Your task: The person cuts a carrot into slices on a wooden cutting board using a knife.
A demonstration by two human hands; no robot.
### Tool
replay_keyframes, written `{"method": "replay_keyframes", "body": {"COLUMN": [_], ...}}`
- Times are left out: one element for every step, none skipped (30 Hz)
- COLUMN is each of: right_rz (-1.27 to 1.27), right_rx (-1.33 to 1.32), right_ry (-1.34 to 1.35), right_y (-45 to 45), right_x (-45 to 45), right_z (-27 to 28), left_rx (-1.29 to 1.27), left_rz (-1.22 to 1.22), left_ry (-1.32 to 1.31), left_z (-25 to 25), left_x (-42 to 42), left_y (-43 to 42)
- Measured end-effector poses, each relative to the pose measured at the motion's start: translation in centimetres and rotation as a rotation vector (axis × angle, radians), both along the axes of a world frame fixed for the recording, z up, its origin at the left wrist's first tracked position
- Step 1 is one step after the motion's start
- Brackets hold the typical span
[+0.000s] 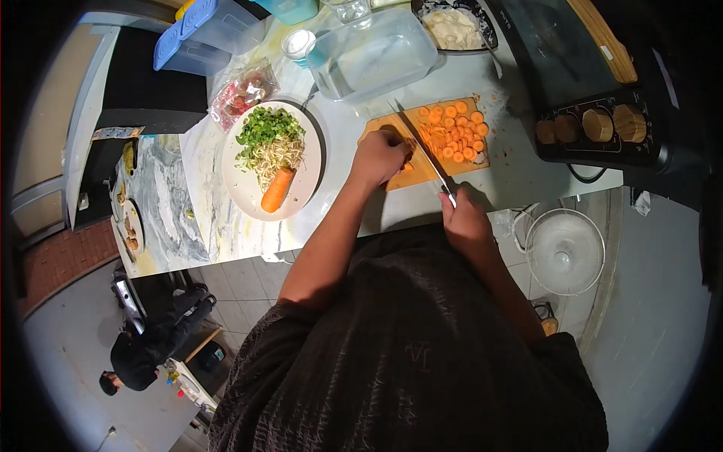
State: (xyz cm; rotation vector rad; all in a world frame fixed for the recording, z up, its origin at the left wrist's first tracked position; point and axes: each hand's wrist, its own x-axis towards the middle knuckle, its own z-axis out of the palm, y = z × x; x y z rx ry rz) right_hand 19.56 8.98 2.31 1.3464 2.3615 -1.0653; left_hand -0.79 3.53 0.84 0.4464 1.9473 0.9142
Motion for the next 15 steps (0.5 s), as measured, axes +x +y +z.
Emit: {"method": "replay_keyframes", "body": {"right_rz": [0.003, 0.01, 0.014, 0.013, 0.004, -0.005, -0.005, -0.009, -0.015, -0.015, -0.01, -0.006, -0.004, -0.008, -0.012], "right_rx": [0.003, 0.011, 0.018, 0.019, 0.03, 0.041, 0.041, 0.048, 0.057, 0.057, 0.068, 0.078, 0.076, 0.086, 0.097], "right_ry": [-0.001, -0.016, -0.032, -0.031, 0.027, 0.085, 0.086, 0.131, 0.177, 0.177, 0.184, 0.192, 0.193, 0.171, 0.149], "right_y": [0.0, 0.1, 0.1, 0.1, 0.3, 0.4, 0.4, 0.3, 0.4, 0.4, 0.4, 0.3, 0.3, 0.3, 0.4], "right_x": [0.2, 0.2, 0.2, 0.4, 0.6, 0.7, 0.8, 0.8, 0.8, 0.7, 0.6, 0.5, 0.5, 0.4, 0.3], "right_z": [0.1, 0.1, 0.1, -0.1, -0.4, -0.7, -0.8, -0.9, -0.9, -0.9, -0.8, -0.7, -0.5, -0.3, -0.2], "left_rx": [0.003, -0.002, -0.008, -0.007, 0.013, 0.033, 0.032, 0.07, 0.109, 0.109, 0.121, 0.132, 0.13, 0.139, 0.149], "left_rz": [0.003, 0.0, -0.005, -0.007, 0.005, 0.017, 0.017, 0.018, 0.02, 0.02, 0.042, 0.065, 0.067, 0.072, 0.078], "left_ry": [-0.001, 0.011, 0.023, 0.023, -0.006, -0.034, -0.033, -0.049, -0.064, -0.064, -0.087, -0.11, -0.109, -0.119, -0.129], "left_z": [-0.2, -0.5, -0.4, -0.4, -0.4, -0.3, -0.6, -1.0, -1.1, -1.2, -1.2, -1.1, -0.9, -0.7, -0.5], "left_x": [0.1, 0.0, -0.1, 0.0, 0.0, -0.1, -0.1, -0.1, -0.1, -0.2, -0.2, -0.2, -0.1, -0.1, -0.1], "left_y": [-0.1, -0.1, -0.1, -0.2, -0.3, -0.3, -0.4, -0.5, -0.5, -0.6, -0.6, -0.6, -0.7, -0.7, -0.7]}}
